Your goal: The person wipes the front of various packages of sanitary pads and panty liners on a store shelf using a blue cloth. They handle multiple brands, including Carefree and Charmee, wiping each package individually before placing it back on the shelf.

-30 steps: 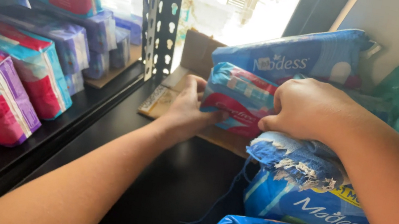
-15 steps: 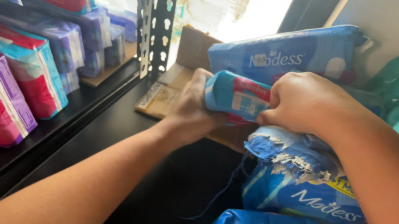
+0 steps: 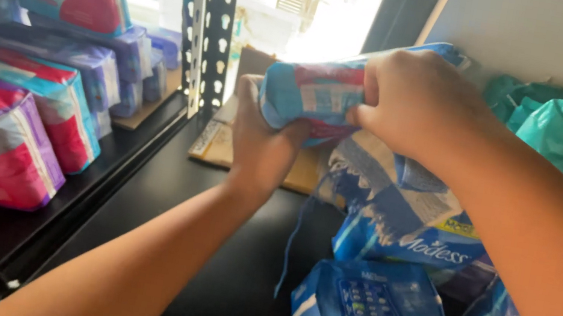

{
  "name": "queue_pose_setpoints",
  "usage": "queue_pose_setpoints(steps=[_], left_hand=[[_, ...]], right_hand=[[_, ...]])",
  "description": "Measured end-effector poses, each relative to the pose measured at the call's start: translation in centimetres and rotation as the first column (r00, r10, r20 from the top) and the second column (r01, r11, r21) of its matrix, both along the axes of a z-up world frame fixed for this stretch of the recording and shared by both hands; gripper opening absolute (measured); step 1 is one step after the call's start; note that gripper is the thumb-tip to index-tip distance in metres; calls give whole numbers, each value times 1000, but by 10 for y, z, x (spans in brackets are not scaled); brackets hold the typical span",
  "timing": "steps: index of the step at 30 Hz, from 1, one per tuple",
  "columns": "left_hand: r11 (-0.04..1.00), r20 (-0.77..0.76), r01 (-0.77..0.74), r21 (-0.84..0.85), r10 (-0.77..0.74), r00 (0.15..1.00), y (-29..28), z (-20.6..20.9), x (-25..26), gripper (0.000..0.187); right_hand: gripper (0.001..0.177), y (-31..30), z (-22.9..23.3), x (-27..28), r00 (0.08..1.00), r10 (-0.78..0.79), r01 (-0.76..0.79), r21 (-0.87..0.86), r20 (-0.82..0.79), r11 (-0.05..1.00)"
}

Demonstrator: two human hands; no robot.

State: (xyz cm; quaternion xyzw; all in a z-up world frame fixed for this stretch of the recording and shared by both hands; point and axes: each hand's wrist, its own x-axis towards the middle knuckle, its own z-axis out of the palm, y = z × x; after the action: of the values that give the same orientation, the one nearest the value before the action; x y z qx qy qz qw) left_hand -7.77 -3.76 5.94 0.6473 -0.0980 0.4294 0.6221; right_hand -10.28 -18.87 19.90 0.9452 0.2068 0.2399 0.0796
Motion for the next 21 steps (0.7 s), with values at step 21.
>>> queue_pose_setpoints(steps=[21], left_hand=[[965, -39, 210, 154, -207, 978, 52, -10, -122, 40]], right_hand=[[19, -14, -27, -138, 871, 242, -308, 92, 427, 947]])
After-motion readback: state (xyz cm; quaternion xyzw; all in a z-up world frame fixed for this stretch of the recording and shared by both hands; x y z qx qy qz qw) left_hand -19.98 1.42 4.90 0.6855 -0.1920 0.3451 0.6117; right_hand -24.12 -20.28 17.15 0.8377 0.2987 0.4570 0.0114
